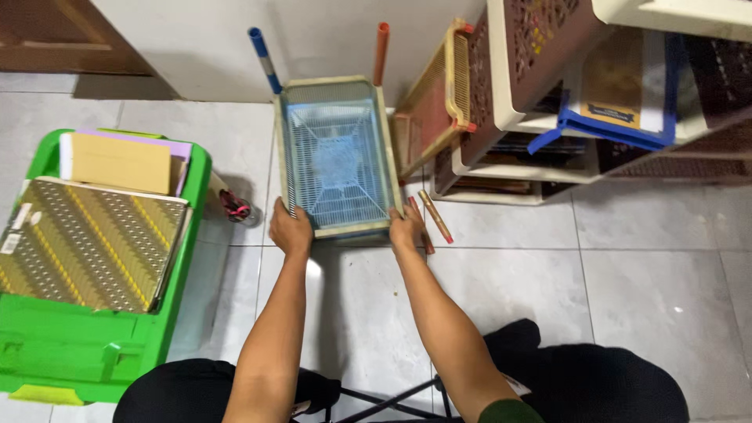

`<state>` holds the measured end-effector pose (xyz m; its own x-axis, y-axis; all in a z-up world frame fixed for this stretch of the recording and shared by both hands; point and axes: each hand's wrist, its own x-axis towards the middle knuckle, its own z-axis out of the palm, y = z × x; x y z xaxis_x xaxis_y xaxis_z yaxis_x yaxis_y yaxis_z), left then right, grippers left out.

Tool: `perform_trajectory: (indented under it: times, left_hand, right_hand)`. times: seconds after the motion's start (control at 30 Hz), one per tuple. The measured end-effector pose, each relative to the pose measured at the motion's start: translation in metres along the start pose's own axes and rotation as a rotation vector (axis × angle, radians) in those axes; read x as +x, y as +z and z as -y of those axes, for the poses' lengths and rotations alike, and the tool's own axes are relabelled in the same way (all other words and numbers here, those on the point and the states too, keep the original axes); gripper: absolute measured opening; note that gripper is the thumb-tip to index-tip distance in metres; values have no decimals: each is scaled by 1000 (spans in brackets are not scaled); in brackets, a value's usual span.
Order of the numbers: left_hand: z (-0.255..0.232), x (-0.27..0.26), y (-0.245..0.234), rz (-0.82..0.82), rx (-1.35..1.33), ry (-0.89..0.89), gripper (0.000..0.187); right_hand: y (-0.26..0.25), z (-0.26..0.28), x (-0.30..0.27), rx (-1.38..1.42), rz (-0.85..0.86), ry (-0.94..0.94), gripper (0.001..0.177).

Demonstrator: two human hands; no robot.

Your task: The person assembles a multi-tier plastic storage unit by inserting colored rods into the corners of blue and beige trays, stacking them vertically, and securing the structure. The person then places a patterned notebook on top of the assembled unit.

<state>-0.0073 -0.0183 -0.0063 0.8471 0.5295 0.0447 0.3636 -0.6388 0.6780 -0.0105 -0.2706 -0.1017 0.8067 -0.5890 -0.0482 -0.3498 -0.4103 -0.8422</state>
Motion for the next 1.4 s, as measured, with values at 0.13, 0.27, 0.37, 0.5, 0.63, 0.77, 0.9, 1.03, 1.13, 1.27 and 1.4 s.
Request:
perform_trajectory:
  times: [0.13, 0.27, 0.37, 0.5, 0.63, 0.77, 0.9, 1.03, 1.13, 1.27, 1.4]
  left_hand:
    - [-21, -29, 7, -214, 96, 356, 48]
    - [-56, -75, 25, -40, 94, 559, 35]
    - [-73, -95, 30, 153, 51, 695, 27]
    - [-84, -93, 27, 302, 122, 580, 24]
    - [-91, -90, 27, 302, 177, 592, 20]
    - [-97, -90, 27, 369, 197, 534, 20]
    - [-95, -86, 29, 369, 203, 548, 19]
    - [-101, -80, 30, 370, 202, 548, 19]
    - [-104, -76, 32, 383, 210, 534, 18]
    - [-103, -73, 34, 385, 192, 536, 19]
    - [-104, -71, 36, 401, 213, 512, 21]
  right_hand:
    - [19, 0, 1, 85, 1, 46, 41]
    - [26, 13, -5, 334, 142, 251, 40]
    - [19, 5, -9, 487, 223, 188, 37]
    - [-5, -25, 6, 701, 336, 457, 36]
    - [-34, -61, 6, 321, 208, 301, 23]
    - [-56, -84, 12, -269, 273, 83, 23]
    - [-58, -97, 15, -585, 512, -75, 39]
    - [-58, -98, 16, -755, 756, 107, 52]
    - [-57, -99, 15, -810, 779, 101, 54]
    - [-64, -105, 4, -750, 641, 26, 47]
    - [-65, -101, -3, -604, 476, 3, 38]
